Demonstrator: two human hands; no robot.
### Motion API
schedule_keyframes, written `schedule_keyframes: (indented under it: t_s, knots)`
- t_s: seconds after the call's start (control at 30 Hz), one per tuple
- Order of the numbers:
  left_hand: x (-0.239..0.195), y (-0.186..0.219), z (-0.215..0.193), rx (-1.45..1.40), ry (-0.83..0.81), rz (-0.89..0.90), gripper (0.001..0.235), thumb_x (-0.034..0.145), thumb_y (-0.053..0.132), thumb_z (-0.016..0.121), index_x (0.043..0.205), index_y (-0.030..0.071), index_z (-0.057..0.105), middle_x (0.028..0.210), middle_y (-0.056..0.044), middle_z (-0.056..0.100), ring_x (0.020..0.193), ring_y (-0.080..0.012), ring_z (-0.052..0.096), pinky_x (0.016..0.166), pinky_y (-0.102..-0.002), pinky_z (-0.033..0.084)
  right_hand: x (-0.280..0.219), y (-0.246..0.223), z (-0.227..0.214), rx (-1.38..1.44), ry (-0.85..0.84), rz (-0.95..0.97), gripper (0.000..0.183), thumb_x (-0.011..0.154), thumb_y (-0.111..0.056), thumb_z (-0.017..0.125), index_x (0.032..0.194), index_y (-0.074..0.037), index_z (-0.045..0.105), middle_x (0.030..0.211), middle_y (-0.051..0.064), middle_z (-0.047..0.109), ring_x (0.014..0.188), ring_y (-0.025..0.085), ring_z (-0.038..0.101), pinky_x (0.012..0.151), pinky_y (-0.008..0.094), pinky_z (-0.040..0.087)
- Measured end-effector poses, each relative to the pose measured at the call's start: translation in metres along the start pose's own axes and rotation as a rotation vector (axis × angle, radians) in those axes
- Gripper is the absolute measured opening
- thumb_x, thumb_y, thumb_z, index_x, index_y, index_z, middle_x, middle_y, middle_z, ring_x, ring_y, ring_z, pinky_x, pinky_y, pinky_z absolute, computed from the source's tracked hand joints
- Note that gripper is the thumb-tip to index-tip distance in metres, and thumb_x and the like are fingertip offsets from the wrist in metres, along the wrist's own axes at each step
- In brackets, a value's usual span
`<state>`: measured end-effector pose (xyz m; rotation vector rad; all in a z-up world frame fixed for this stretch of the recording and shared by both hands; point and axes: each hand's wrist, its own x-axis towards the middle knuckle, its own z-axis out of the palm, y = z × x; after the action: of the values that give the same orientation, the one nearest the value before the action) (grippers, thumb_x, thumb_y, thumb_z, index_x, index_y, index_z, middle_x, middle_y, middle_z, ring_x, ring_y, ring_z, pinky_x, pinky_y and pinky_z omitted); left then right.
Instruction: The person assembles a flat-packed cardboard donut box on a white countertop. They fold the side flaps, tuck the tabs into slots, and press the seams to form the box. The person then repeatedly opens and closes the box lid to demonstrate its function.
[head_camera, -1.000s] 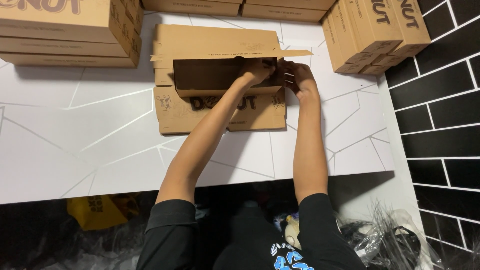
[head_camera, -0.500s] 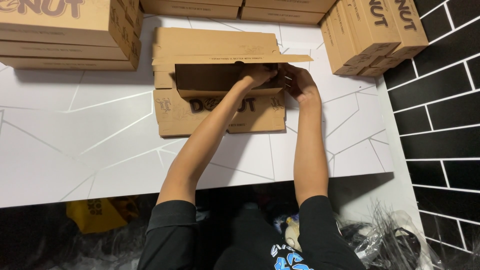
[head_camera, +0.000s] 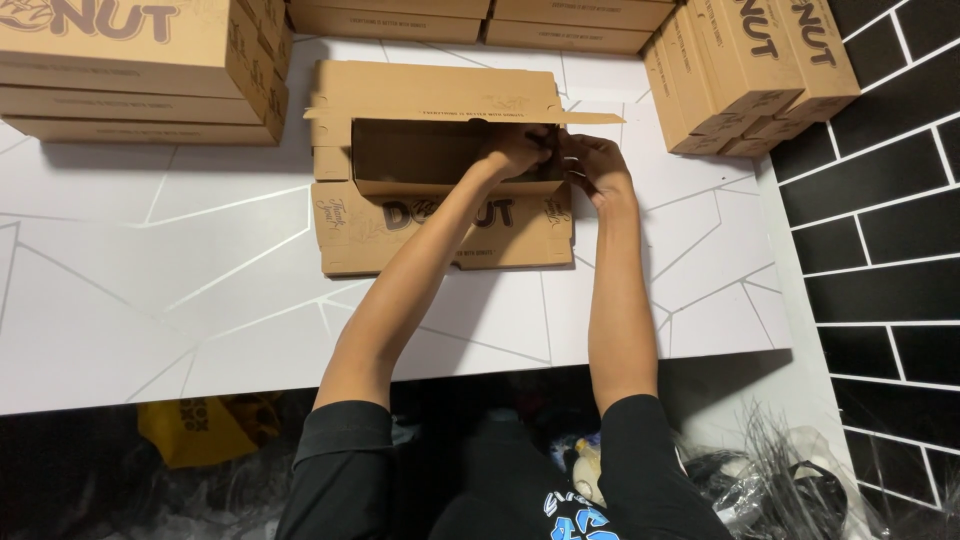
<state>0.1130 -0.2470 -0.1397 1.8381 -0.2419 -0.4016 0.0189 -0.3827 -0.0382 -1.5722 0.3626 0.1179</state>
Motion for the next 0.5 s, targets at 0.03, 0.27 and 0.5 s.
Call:
schedule_keyframes:
  t_s: [0.03, 0.27, 0.5]
  knots:
    - [-0.012, 0.012, -0.006, 0.0, 0.0, 0.001, 0.055, 0.082, 0.025, 0.081, 0.133, 0.015, 0.063, 0.104, -0.012, 0.073, 0.081, -0.0152, 0.079, 0.08, -0.027, 0.062, 0.007, 0.006, -0.003, 0.0, 0.0, -0.001, 0.016, 0.093, -0.017, 0.072, 0.104, -0.007, 0.075, 0.088, 0.008, 0.072, 0.076, 0.021, 0.074, 0.07, 0.031, 0.063]
    - [-0.008, 0.016, -0.007, 0.27, -0.042, 0.016, 0.037, 0.09, 0.044, 0.063, 0.103, 0.011, 0.074, 0.095, -0.012, 0.075, 0.088, -0.0194, 0.076, 0.09, -0.033, 0.053, 0.005, 0.005, 0.004, -0.144, 0.057, -0.099, 0.018, 0.092, -0.014, 0.071, 0.106, -0.002, 0.073, 0.092, 0.015, 0.072, 0.073, 0.021, 0.074, 0.066, 0.032, 0.066]
    - [-0.066, 0.076, -0.007, 0.198, -0.198, 0.114, 0.047, 0.091, 0.057, 0.056, 0.094, 0.013, 0.074, 0.104, -0.017, 0.073, 0.098, -0.0266, 0.072, 0.094, -0.04, 0.048, -0.026, -0.011, -0.012, -0.148, -0.215, -0.182, 0.023, 0.095, -0.004, 0.063, 0.118, -0.002, 0.068, 0.099, 0.01, 0.068, 0.08, 0.018, 0.068, 0.071, 0.026, 0.062]
